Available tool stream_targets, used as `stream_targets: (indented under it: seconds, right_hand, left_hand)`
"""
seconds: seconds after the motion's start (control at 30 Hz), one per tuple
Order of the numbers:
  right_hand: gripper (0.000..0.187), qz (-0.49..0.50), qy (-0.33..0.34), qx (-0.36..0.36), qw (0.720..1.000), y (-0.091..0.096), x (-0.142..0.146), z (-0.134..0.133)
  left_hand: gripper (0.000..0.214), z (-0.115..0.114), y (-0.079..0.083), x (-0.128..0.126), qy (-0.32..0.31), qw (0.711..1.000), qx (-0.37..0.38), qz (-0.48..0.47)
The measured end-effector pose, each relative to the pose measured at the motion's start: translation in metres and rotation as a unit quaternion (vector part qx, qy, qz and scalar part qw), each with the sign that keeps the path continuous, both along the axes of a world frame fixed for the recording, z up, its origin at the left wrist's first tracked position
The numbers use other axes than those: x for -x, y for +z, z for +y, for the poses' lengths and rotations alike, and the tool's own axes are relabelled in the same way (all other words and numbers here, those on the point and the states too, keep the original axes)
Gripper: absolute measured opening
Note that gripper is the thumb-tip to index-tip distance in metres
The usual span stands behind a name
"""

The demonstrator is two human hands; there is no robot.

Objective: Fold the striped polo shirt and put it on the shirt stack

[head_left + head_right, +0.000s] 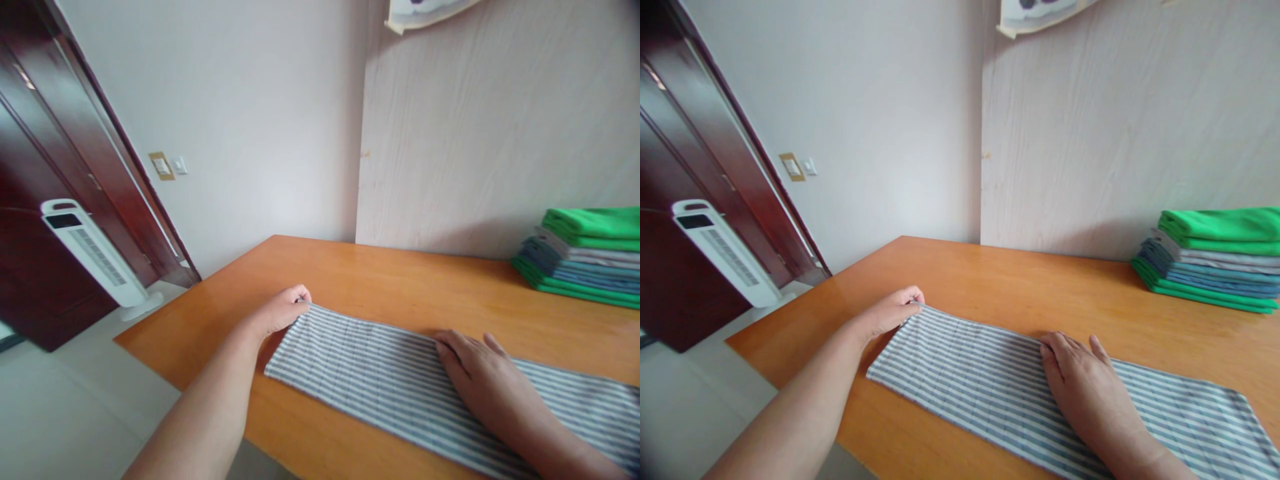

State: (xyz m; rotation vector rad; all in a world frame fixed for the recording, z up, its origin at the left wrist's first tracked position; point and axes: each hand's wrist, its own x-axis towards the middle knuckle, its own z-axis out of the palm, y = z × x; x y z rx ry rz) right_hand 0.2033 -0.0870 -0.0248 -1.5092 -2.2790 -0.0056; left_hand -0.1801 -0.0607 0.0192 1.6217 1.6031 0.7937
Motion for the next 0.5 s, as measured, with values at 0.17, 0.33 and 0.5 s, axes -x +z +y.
stream_targets:
  seconds: [0.17, 0.33, 0.5]
  right_hand:
    - [0.034, -0.005, -0.018, -0.025, 1.000, -0.003, -0.003, 0.003]
    - [0.038, 0.024, 0.013, -0.084, 0.996, 0.004, 0.004, -0.002]
    - [0.051, -0.008, 0.117, -0.037, 0.992, 0.009, 0.017, -0.015]
  left_hand:
    - [0.017, 0.002, -0.004, -0.006, 0.005, 1.000, -0.012, 0.016]
    - [0.020, 0.009, -0.014, -0.004, 0.014, 0.998, -0.046, 0.052]
    - [0.020, 0.016, -0.024, 0.003, 0.024, 0.992, -0.093, 0.083]
